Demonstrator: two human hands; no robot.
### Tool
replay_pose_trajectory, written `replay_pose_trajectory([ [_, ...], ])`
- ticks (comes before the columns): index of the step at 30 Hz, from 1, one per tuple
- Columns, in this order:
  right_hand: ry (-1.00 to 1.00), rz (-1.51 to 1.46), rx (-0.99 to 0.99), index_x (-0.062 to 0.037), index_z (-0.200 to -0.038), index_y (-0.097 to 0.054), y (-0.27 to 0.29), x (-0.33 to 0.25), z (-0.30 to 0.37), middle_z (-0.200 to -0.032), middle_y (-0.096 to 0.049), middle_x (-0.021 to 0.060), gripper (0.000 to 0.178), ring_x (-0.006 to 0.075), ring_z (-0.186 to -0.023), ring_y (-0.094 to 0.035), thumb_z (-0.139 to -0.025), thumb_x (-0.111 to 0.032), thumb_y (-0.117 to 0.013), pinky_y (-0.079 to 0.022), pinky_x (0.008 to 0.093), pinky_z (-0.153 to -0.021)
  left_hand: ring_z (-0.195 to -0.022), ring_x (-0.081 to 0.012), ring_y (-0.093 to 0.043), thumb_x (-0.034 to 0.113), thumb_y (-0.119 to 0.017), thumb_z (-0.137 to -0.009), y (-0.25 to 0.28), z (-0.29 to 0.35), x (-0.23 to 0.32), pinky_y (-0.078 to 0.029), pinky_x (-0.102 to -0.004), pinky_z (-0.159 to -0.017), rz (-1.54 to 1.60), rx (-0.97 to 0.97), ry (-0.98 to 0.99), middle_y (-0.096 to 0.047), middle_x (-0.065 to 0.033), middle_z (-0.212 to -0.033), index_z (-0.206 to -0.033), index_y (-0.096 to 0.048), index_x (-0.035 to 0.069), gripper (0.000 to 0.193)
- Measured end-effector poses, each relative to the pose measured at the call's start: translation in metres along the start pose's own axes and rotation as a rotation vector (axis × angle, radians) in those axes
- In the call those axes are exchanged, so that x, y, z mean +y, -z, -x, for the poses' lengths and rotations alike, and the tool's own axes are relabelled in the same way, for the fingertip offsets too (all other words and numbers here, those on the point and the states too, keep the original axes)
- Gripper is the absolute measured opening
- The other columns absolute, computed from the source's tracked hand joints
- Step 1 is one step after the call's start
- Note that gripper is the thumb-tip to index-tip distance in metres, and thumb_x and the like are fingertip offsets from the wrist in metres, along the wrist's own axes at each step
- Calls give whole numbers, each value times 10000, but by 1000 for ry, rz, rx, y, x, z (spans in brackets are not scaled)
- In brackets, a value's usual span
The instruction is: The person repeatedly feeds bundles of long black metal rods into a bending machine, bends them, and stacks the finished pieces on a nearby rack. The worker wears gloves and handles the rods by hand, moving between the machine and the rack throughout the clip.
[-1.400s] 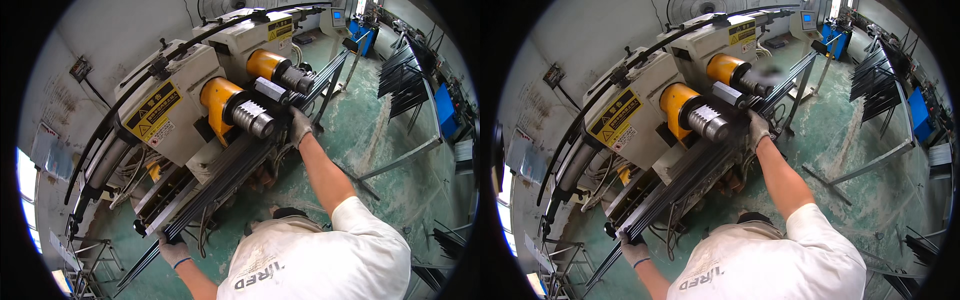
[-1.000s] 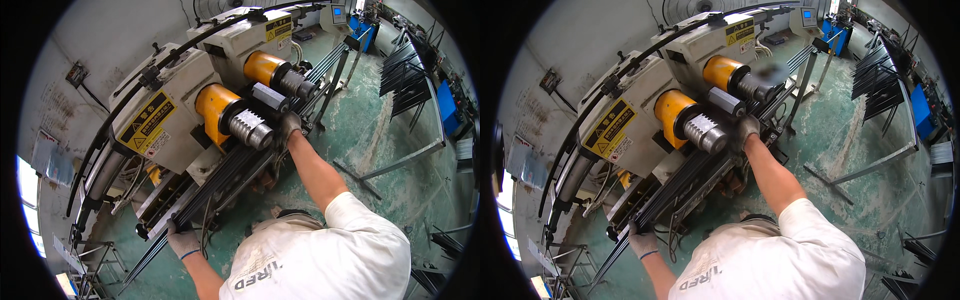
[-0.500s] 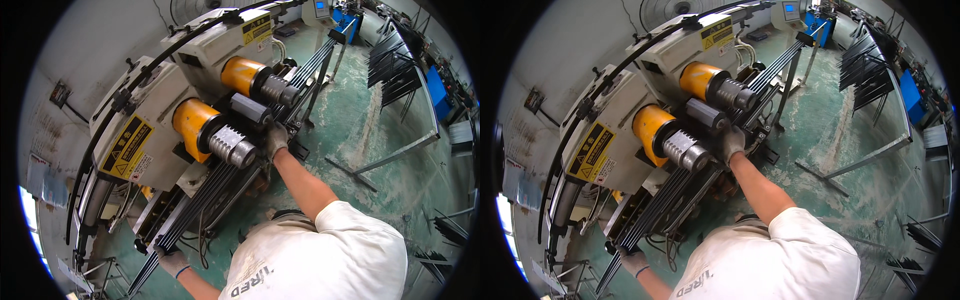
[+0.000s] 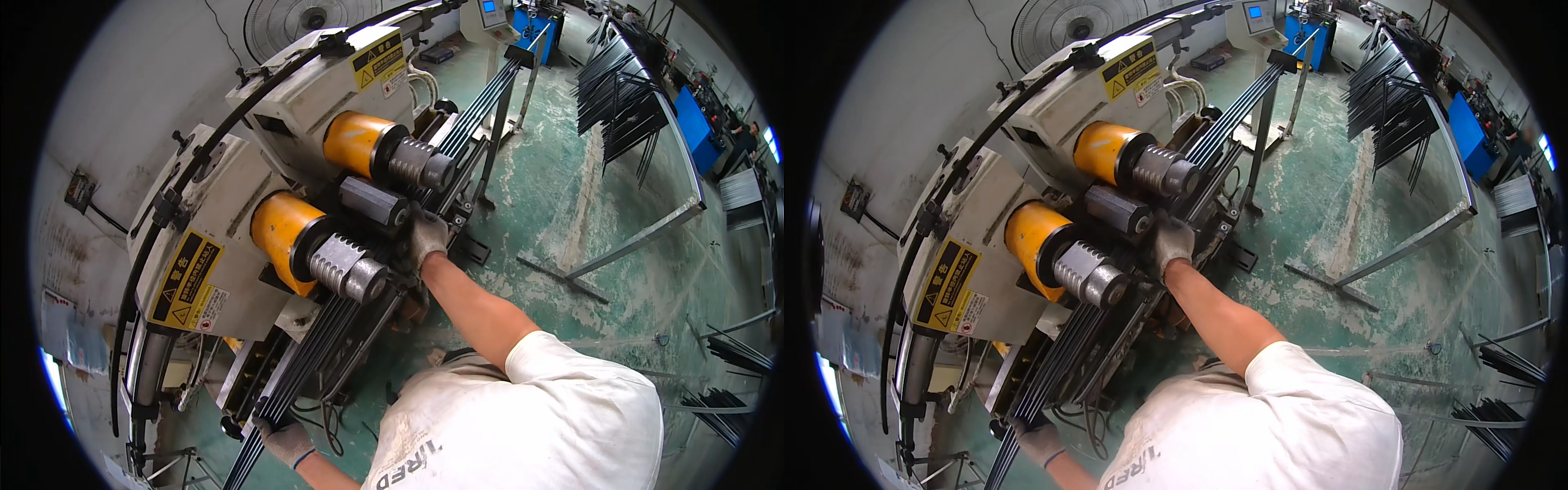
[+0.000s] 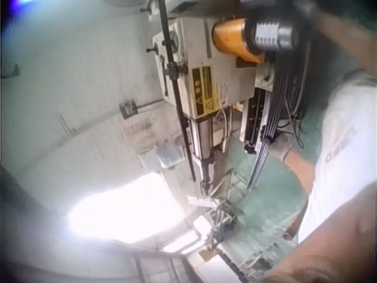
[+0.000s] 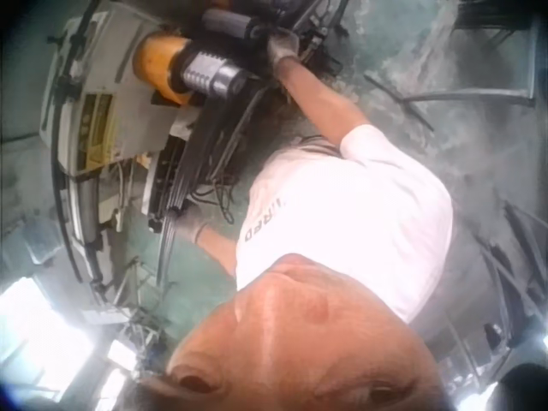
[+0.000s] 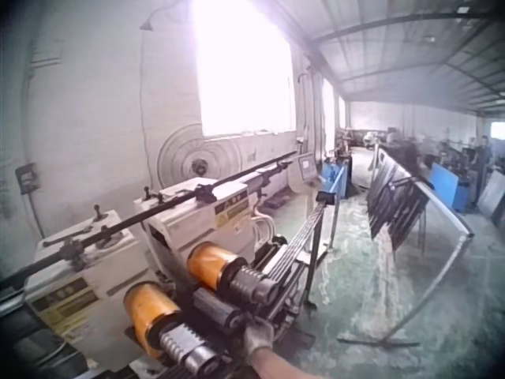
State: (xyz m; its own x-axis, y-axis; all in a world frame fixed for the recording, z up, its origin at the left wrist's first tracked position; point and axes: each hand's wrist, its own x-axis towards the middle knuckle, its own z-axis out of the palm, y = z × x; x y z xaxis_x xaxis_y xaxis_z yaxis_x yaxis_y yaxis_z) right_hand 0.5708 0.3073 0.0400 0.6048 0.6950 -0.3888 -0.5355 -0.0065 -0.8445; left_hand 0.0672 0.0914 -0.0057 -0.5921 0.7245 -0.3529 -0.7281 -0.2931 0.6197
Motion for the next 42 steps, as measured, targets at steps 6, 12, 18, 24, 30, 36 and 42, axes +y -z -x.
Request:
replay_pose_trajectory([
  [6,106,145,-52,2,-1050,-800,14,31,-13,-891,-757,68,395,163,-779,-660,-1088,-381,-712,-524,378,-744,-1363,-334,-690,387,-690,-1123,-64,41,-59,-526,-493,-1225,-61,-95,100,-721,-170,-1501,-1441,-717,-2,503],
  [12,214,322,19,15,-1081,-805,0,31,-17,-933,-772,76,348,161,-776,-643,-1077,-321,-716,-535,394,-754,-1422,-349,-639,383,-637,-1154,-75,51,-65,-468,-545,-1272,-20,-102,139,-693,-181,-1526,-1481,-688,0,506],
  [18,146,271,48,-7,-1152,-797,31,63,-91,-1043,-789,95,265,230,-869,-709,-1078,-243,-702,-597,419,-813,-1421,-377,-606,342,-496,-1195,-42,58,-18,-395,-535,-1312,150,-137,110,-677,-205,-1495,-1503,-613,-39,503],
  [24,-61,207,-60,-34,-1455,-743,4,-2,17,-1426,-759,128,485,274,-1270,-711,-1138,-371,-598,-562,473,-1075,-1437,-398,-590,336,-504,-1181,40,26,68,-380,-571,-1312,259,-91,-55,-670,-207,-1498,-1485,-603,-12,473],
  [30,112,424,11,30,-1449,-725,79,37,16,-1382,-782,117,618,270,-1196,-708,-1100,-478,-679,-541,427,-1088,-1302,-417,-687,251,-567,-1142,75,12,135,-502,-602,-1215,414,151,-191,-738,-198,-1366,-1347,-654,16,324],
  [36,3,579,232,23,-1430,-752,138,102,73,-1435,-768,132,712,295,-1224,-714,-1093,-599,-670,-537,440,-1104,-1299,-387,-700,293,-590,-1147,197,-29,245,-517,-579,-1206,395,94,-286,-776,-155,-1343,-1271,-729,39,315],
  [42,-47,765,244,40,-1390,-762,181,164,135,-1357,-788,146,652,309,-1125,-749,-1056,-520,-747,-583,447,-1006,-1363,-409,-657,358,-601,-1160,253,-34,317,-507,-617,-1223,272,235,-373,-710,-151,-1421,-1417,-669,102,369],
])
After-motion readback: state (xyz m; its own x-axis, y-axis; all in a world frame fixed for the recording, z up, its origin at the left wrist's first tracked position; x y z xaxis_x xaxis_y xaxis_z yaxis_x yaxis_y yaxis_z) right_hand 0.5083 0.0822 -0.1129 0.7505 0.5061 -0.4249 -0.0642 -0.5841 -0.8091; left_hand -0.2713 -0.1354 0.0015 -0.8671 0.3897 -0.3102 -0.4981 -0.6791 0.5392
